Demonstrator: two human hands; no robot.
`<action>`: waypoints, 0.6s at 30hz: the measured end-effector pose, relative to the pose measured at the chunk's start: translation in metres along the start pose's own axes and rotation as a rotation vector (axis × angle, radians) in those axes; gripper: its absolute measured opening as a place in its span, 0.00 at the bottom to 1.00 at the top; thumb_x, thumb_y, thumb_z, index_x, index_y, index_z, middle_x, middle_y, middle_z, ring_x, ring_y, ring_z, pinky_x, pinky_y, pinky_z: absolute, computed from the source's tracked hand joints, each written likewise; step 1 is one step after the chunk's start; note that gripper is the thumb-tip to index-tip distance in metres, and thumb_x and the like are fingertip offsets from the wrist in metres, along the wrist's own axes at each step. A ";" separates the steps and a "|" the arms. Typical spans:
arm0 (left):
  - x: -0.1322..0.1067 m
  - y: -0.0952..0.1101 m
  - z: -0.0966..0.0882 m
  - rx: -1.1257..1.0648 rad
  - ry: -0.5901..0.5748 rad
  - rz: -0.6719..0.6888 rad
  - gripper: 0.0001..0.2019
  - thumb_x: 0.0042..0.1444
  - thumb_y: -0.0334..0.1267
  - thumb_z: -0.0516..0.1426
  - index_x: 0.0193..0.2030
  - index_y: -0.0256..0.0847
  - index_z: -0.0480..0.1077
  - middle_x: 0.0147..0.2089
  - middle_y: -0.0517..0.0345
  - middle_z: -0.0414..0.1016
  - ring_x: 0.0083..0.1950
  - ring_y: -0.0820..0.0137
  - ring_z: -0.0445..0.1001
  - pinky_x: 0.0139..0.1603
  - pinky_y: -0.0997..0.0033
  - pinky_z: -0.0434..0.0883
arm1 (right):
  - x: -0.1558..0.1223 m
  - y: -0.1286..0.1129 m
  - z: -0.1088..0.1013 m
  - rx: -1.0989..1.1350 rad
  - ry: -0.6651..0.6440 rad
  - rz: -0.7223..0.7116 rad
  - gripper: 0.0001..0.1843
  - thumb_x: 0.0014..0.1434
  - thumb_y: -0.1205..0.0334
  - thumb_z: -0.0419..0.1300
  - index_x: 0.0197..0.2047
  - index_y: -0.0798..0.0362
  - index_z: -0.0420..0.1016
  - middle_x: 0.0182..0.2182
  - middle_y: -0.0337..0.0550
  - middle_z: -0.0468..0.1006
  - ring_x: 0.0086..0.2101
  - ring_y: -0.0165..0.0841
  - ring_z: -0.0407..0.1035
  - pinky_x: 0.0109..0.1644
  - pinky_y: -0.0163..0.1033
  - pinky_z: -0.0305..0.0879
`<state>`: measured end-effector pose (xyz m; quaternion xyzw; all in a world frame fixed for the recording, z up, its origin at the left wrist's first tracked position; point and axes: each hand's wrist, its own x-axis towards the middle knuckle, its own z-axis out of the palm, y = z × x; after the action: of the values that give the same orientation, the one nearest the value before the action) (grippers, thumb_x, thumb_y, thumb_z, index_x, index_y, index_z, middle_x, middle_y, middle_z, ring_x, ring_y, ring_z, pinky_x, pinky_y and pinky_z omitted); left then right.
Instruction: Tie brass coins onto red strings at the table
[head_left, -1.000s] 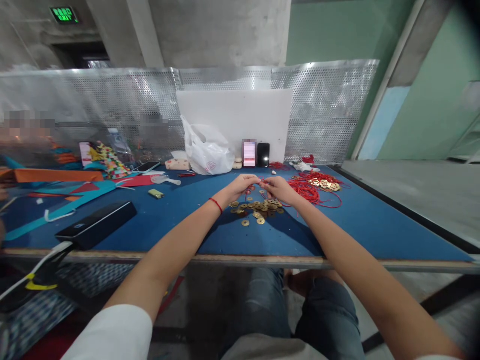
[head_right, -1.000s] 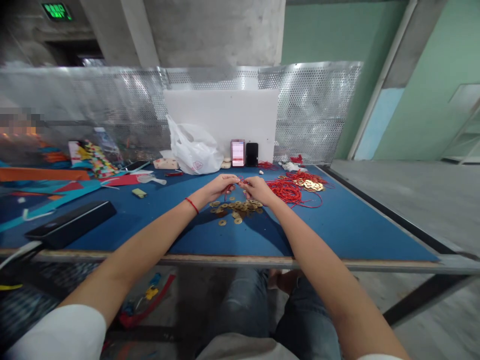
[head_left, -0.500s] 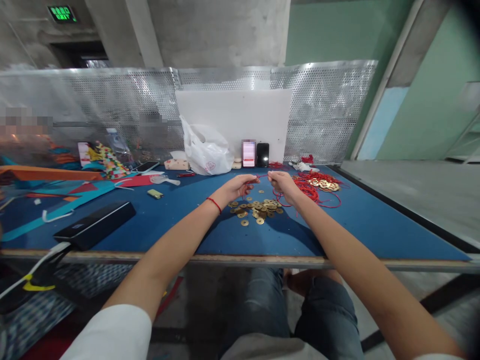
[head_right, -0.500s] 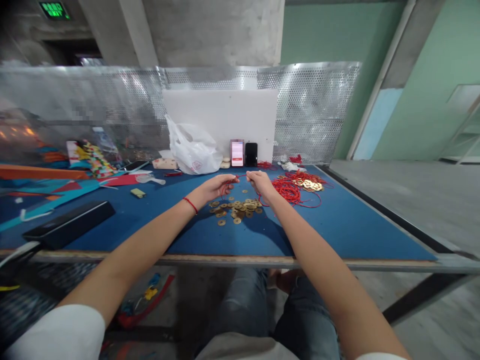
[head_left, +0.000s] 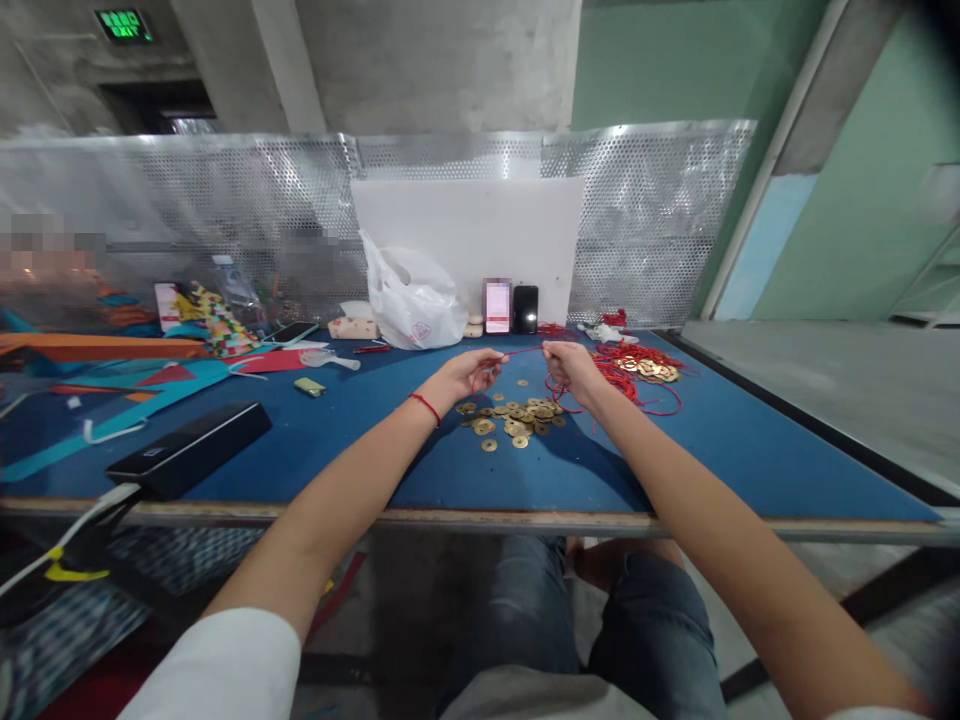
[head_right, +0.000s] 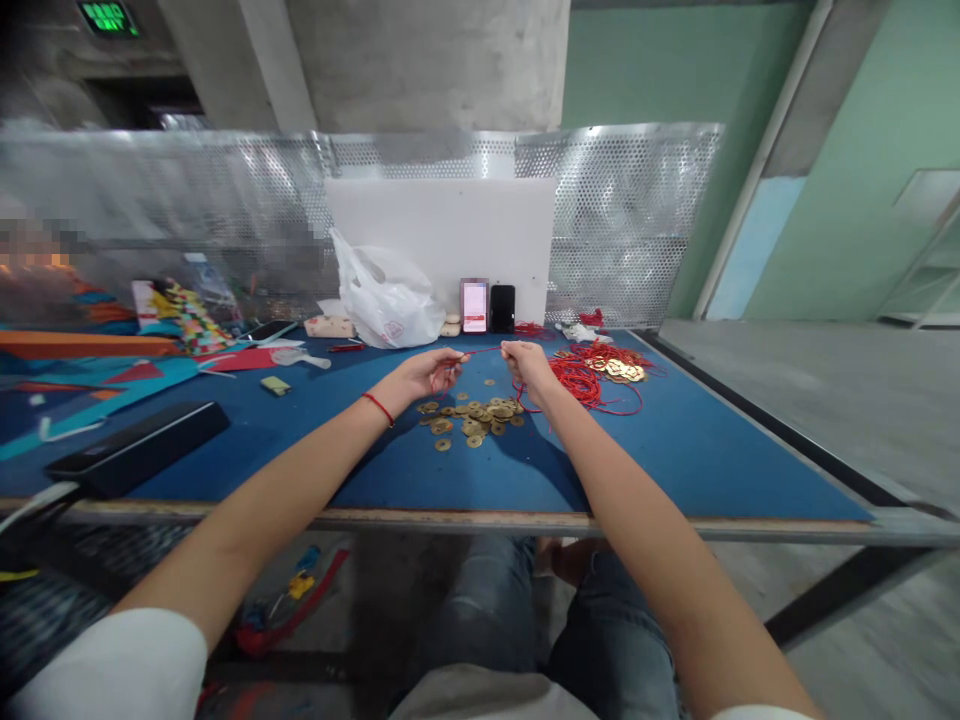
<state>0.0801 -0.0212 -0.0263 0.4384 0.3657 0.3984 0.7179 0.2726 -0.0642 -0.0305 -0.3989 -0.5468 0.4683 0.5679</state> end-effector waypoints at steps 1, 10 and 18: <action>0.000 -0.001 -0.001 0.012 -0.007 0.002 0.05 0.53 0.23 0.55 0.29 0.31 0.71 0.24 0.57 0.73 0.21 0.79 0.68 0.18 0.81 0.62 | 0.000 0.000 0.000 0.000 -0.005 0.006 0.14 0.47 0.56 0.60 0.20 0.51 0.59 0.11 0.26 0.49 0.13 0.20 0.38 0.16 0.31 0.34; 0.002 -0.001 -0.003 0.073 -0.043 0.016 0.05 0.51 0.23 0.55 0.28 0.32 0.70 0.24 0.58 0.71 0.20 0.79 0.67 0.19 0.81 0.63 | 0.002 0.001 -0.001 0.029 0.000 0.003 0.13 0.50 0.58 0.58 0.21 0.52 0.59 0.11 0.26 0.48 0.13 0.20 0.38 0.17 0.31 0.34; 0.000 0.002 -0.007 0.257 -0.206 -0.050 0.23 0.60 0.55 0.49 0.38 0.35 0.73 0.37 0.49 0.77 0.26 0.73 0.71 0.25 0.73 0.68 | -0.005 -0.001 0.005 -0.051 -0.092 0.011 0.14 0.52 0.55 0.58 0.22 0.53 0.62 0.11 0.27 0.49 0.13 0.20 0.39 0.17 0.31 0.34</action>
<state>0.0739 -0.0181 -0.0271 0.5559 0.3492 0.2832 0.6992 0.2684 -0.0693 -0.0308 -0.3942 -0.5821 0.4752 0.5291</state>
